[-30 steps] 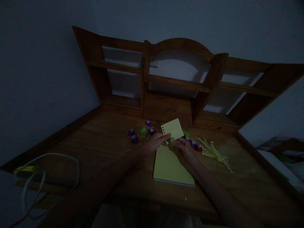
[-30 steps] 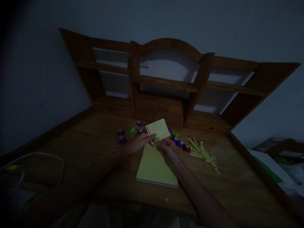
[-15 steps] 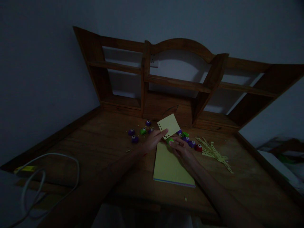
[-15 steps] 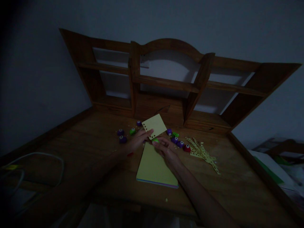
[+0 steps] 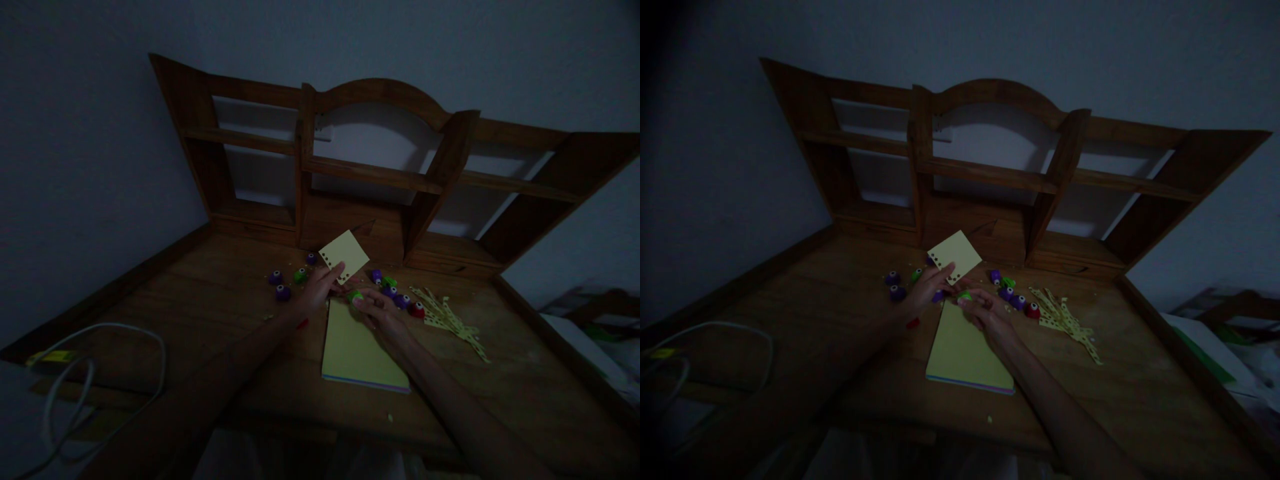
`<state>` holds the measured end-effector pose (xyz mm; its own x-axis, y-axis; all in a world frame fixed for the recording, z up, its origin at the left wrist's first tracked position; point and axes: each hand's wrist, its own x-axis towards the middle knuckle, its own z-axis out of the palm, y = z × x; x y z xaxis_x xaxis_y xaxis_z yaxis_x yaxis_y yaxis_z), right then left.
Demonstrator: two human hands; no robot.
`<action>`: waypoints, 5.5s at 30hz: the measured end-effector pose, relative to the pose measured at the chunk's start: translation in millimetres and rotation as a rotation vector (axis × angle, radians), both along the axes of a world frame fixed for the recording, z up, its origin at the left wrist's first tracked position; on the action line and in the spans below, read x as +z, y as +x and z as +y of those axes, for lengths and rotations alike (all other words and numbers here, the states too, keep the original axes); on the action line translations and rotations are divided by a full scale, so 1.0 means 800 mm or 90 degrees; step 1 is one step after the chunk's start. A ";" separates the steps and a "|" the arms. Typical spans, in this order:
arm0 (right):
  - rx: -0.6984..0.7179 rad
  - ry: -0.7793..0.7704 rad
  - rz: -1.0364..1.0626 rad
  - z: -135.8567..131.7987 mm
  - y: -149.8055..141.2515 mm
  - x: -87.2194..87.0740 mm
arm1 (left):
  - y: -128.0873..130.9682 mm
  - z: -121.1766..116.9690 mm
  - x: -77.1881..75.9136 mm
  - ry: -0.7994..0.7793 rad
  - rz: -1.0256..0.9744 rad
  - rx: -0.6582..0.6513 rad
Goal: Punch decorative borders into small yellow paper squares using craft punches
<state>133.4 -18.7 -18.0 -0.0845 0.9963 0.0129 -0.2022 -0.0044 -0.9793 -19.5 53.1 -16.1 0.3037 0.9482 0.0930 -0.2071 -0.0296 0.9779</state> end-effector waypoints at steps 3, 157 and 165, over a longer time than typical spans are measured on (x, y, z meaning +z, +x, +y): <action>0.000 0.004 -0.004 0.001 0.000 -0.004 | 0.000 -0.001 0.004 0.011 0.005 0.003; -0.053 -0.032 0.213 0.024 0.037 -0.013 | 0.000 -0.002 -0.007 0.122 0.117 0.045; 0.007 -0.039 0.248 0.023 0.038 -0.011 | 0.000 -0.008 -0.001 0.143 0.150 0.012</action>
